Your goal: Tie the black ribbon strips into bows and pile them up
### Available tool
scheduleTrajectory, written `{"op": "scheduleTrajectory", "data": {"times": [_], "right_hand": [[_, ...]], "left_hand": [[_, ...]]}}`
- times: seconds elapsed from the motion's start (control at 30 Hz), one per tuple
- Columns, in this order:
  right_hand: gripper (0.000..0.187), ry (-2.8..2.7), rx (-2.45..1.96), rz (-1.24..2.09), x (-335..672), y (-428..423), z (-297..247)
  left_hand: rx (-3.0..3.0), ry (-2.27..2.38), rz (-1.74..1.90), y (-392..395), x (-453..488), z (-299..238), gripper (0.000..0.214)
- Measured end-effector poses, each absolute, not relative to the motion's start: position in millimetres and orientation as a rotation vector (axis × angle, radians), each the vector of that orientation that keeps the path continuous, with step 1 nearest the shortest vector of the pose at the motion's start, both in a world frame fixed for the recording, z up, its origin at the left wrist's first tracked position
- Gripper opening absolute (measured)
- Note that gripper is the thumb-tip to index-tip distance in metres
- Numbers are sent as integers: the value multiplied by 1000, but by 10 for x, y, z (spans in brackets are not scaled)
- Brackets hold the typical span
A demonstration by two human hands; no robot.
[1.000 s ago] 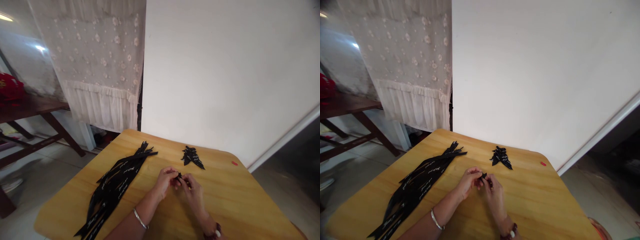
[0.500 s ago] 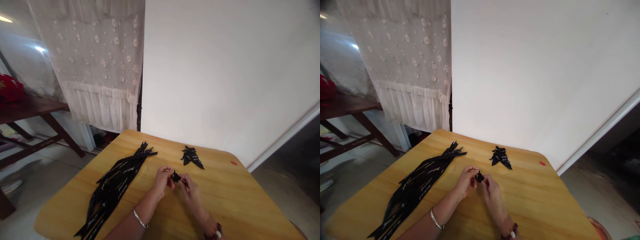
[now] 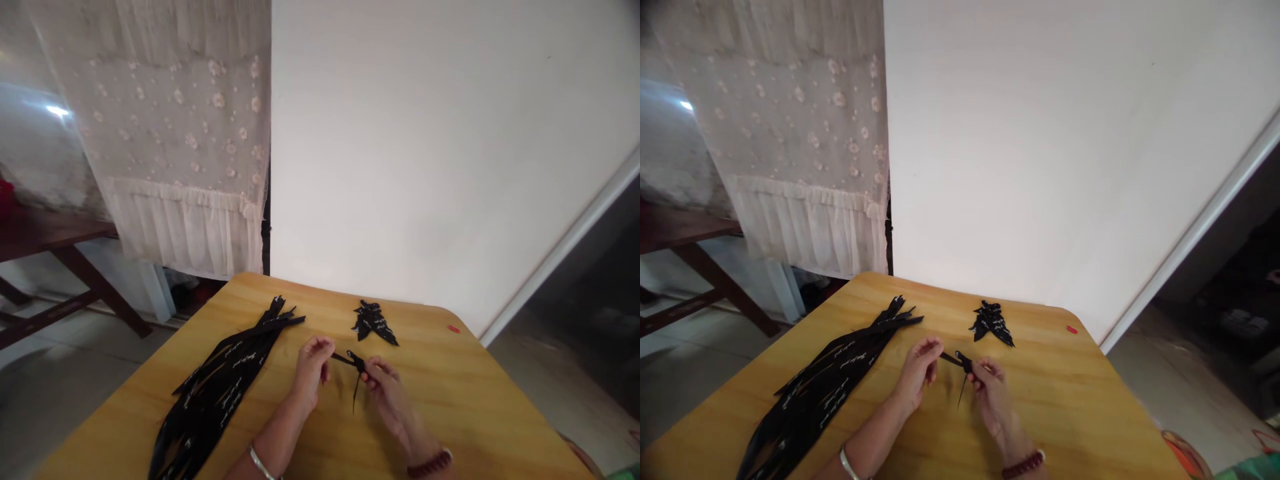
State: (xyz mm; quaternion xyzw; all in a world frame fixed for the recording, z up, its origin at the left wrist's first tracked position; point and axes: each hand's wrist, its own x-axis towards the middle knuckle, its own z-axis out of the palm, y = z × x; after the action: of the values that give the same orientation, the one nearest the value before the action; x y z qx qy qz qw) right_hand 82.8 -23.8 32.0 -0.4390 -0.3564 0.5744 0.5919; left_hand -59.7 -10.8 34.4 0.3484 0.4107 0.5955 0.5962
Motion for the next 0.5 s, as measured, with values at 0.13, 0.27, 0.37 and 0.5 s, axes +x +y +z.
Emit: {"op": "scheduleTrajectory", "data": {"times": [0.13, 0.27, 0.37, 0.5], "right_hand": [[17, -814, -980, 1378, 832, -232, 326], [17, -909, -987, 1278, 801, -262, 352], [18, -1018, -1046, 1184, 773, -277, 361], [21, -1145, -1065, 1131, 742, -264, 353]], "left_hand": [[918, 861, 1332, -131, -615, 421, 30], [992, 869, 1093, -193, -539, 409, 30], [1019, 863, 1041, -217, -468, 377, 31], [986, 907, 1069, -208, -433, 350, 35]]}}
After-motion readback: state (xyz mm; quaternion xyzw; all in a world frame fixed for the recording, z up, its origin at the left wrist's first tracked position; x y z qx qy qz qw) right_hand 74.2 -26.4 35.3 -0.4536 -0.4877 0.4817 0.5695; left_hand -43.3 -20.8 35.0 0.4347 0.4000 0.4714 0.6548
